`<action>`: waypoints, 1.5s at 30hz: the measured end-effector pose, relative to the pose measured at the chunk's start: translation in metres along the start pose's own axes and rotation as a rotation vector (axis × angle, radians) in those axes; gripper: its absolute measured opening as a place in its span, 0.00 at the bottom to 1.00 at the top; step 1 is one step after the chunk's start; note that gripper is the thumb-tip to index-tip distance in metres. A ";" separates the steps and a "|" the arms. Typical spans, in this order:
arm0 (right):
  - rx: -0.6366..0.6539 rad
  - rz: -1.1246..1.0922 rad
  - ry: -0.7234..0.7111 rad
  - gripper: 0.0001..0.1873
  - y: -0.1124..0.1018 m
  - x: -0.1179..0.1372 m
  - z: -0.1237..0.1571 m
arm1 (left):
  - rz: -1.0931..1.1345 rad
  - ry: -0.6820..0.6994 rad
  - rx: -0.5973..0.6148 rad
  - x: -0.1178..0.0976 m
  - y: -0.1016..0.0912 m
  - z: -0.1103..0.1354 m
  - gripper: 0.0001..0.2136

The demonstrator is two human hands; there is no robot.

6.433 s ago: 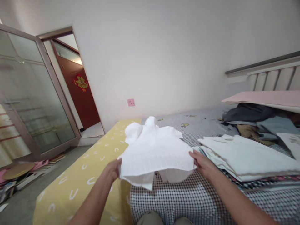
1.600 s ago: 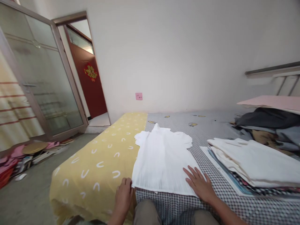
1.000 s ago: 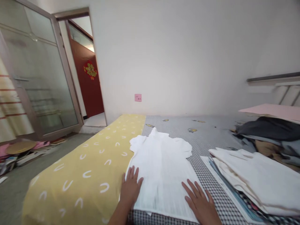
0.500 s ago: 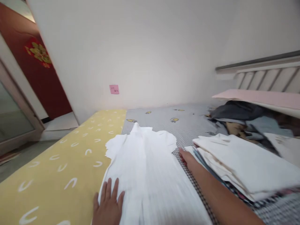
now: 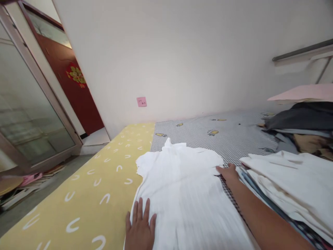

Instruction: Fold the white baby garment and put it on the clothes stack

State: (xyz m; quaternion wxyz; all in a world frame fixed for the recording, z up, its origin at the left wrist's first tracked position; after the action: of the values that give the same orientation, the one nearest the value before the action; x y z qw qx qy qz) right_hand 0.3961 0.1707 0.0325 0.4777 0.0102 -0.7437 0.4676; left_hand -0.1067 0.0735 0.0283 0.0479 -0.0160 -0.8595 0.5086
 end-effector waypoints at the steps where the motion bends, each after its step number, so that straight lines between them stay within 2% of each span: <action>1: 0.012 0.009 0.019 0.43 -0.002 0.001 0.007 | 0.002 0.009 0.013 -0.002 -0.003 -0.001 0.24; 4: 0.108 0.027 0.008 0.39 -0.003 0.003 0.041 | 0.015 0.012 0.053 -0.007 -0.013 -0.003 0.24; 7: 0.231 0.064 -0.040 0.34 -0.014 -0.009 0.094 | 0.032 -0.009 0.113 -0.011 -0.019 -0.004 0.24; 10: 0.318 0.171 -0.104 0.37 -0.036 -0.029 0.149 | 0.042 -0.029 0.182 -0.013 -0.021 -0.005 0.24; 13: 0.382 0.260 -0.250 0.42 -0.049 -0.034 0.190 | 0.071 -0.062 0.273 -0.011 -0.024 -0.010 0.25; 15: 0.371 0.217 -0.364 0.41 -0.060 -0.030 0.205 | 0.111 -0.091 0.380 -0.009 -0.025 -0.012 0.26; 17: 0.362 0.193 -0.429 0.38 -0.073 -0.030 0.211 | 0.141 -0.055 0.409 -0.012 -0.035 -0.016 0.26; 19: 0.427 0.310 -0.424 0.36 -0.081 -0.039 0.214 | 0.156 0.052 0.295 -0.022 -0.057 -0.019 0.24; 21: 0.471 0.565 -0.409 0.34 -0.091 -0.050 0.216 | 0.179 0.160 0.164 -0.033 -0.074 -0.016 0.22; 23: 0.377 0.817 -0.446 0.30 -0.108 -0.043 0.217 | 0.205 0.214 0.153 -0.041 -0.069 -0.006 0.22; 24: 0.295 0.891 -0.489 0.28 -0.115 -0.030 0.219 | 0.210 0.222 0.187 -0.044 -0.059 0.000 0.22; 26: 0.164 0.901 -0.592 0.24 -0.119 0.011 0.228 | 0.208 0.208 0.262 -0.047 -0.036 0.010 0.23; 28: 0.128 0.793 -0.677 0.24 -0.105 0.059 0.240 | 0.198 0.181 0.296 -0.046 -0.018 0.016 0.24; 31: 0.166 0.557 -0.754 0.27 -0.062 0.129 0.255 | 0.196 0.178 0.273 -0.045 -0.009 0.019 0.24; 33: 0.196 0.420 -0.781 0.29 -0.027 0.161 0.262 | 0.207 0.170 0.253 -0.043 -0.010 0.021 0.24; 34: 0.229 0.381 -0.779 0.29 -0.007 0.168 0.265 | 0.216 0.157 0.243 -0.042 -0.013 0.023 0.24; 37: 0.375 0.386 -0.768 0.29 0.056 0.158 0.273 | 0.277 0.104 0.245 -0.040 -0.019 0.029 0.24; 39: 0.427 0.424 -0.782 0.28 0.085 0.140 0.278 | 0.368 0.077 0.291 -0.040 -0.022 0.028 0.24; 42: 0.410 0.425 -0.818 0.28 0.102 0.122 0.280 | 0.617 -0.103 0.385 -0.017 -0.019 -0.001 0.18; 43: 0.395 0.414 -0.827 0.28 0.104 0.119 0.280 | 0.700 -0.213 0.401 -0.001 -0.015 -0.017 0.15; 45: 0.351 0.388 -0.846 0.28 0.104 0.116 0.278 | 0.739 -0.410 0.370 0.040 -0.009 -0.057 0.20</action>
State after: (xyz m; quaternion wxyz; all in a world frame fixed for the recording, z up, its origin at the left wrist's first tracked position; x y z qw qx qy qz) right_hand 0.0900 0.0832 0.0150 0.0291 0.1407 -0.7705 0.6210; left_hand -0.1403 0.1218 0.0662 -0.3056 -0.2119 -0.6827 0.6290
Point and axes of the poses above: each hand's wrist, its own z-axis away from the middle knuckle, its own y-axis out of the palm, x = y × z, the point moved 10 cm from there along -z, towards the middle knuckle, and after that the axes turned 1 degree about -y, right-handed, at the moved point
